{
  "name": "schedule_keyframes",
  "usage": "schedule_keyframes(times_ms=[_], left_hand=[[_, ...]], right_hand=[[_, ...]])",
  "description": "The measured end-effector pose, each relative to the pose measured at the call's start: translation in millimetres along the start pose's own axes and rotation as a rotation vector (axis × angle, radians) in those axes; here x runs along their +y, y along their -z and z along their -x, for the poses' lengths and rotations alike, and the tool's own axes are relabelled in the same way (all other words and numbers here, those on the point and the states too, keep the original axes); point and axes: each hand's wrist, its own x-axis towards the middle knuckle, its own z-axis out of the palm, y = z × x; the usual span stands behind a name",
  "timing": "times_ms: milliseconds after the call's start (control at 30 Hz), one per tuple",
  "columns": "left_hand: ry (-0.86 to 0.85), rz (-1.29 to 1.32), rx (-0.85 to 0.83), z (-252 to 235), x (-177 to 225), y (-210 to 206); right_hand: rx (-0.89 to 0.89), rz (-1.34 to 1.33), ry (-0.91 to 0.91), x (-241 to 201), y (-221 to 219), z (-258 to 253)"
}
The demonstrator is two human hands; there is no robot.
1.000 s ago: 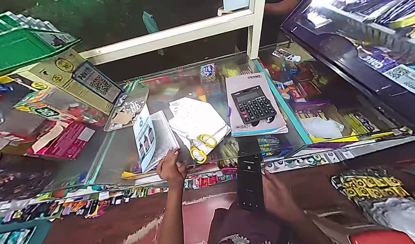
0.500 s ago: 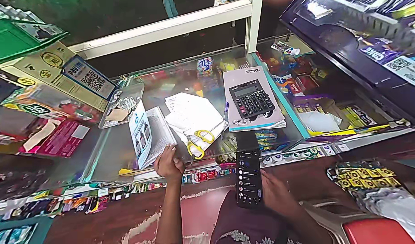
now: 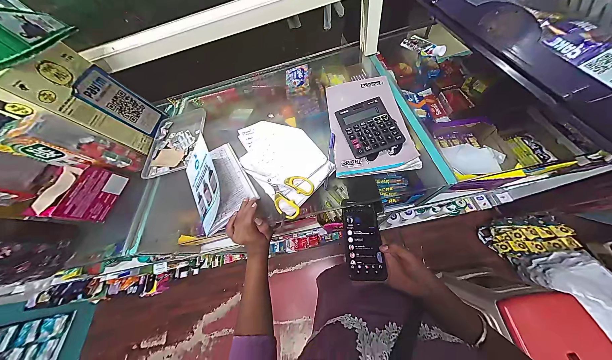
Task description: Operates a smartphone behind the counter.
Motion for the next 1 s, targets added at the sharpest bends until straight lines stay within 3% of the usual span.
schedule_keyframes(times_ms=[267,567,767,1000], left_hand=[[0.005,-0.001,-0.008,-0.1,-0.2,1.2],[0.018,-0.004,-0.006,0.5,0.1,1.2],[0.021,0.02,0.005,4.0,-2.3,-0.6],[0.023,-0.012,0.009,3.3,-2.1,-1.9]], right_hand=[[0.11,0.009,-0.009,-0.6,-0.1,-8.0],[0.093,-0.032,-0.039,-0.8,-0.5,-11.0],[-0.084,-0.061,-0.045,-1.4,11.0,-6.2],[-0.046,-0.011,-0.042,-2.3,17.8,-5.4]])
